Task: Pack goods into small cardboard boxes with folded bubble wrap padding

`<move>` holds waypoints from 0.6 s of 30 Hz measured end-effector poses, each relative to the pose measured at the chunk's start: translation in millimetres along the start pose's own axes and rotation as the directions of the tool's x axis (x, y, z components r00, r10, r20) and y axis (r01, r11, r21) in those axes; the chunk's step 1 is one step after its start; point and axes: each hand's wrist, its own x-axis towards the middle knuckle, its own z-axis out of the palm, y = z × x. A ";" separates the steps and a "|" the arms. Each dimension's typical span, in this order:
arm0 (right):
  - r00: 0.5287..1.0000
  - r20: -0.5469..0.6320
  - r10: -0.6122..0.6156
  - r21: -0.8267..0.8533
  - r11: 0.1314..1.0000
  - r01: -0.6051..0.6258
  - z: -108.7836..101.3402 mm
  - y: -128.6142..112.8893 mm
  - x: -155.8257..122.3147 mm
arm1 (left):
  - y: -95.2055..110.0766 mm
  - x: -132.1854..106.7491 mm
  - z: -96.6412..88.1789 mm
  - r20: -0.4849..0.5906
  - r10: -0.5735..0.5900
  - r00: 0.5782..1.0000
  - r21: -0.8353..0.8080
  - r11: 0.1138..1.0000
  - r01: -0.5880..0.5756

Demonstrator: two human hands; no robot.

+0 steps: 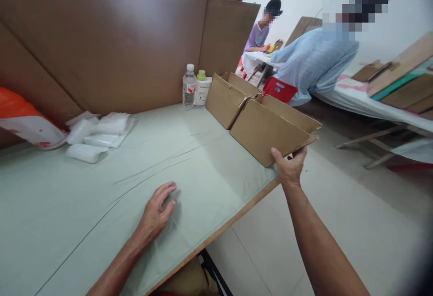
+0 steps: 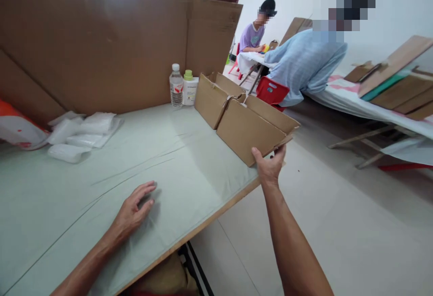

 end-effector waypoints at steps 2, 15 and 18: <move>0.994 -0.029 0.102 -0.006 0.995 -0.102 -0.7 -4.6 -30.7 | 2.2 -18.0 -4.3 -0.010 -0.023 1.000 -0.013 1.000 0.023; 0.274 0.701 -0.659 0.400 0.681 0.614 103.7 -133.0 -250.3 | 24.9 -113.9 -101.4 -0.036 -0.119 0.992 -0.017 0.993 0.118; 0.017 0.591 -0.807 0.622 0.469 0.627 112.8 -177.5 -304.0 | 22.6 -132.5 -185.5 -0.395 -0.077 0.915 0.249 0.950 0.187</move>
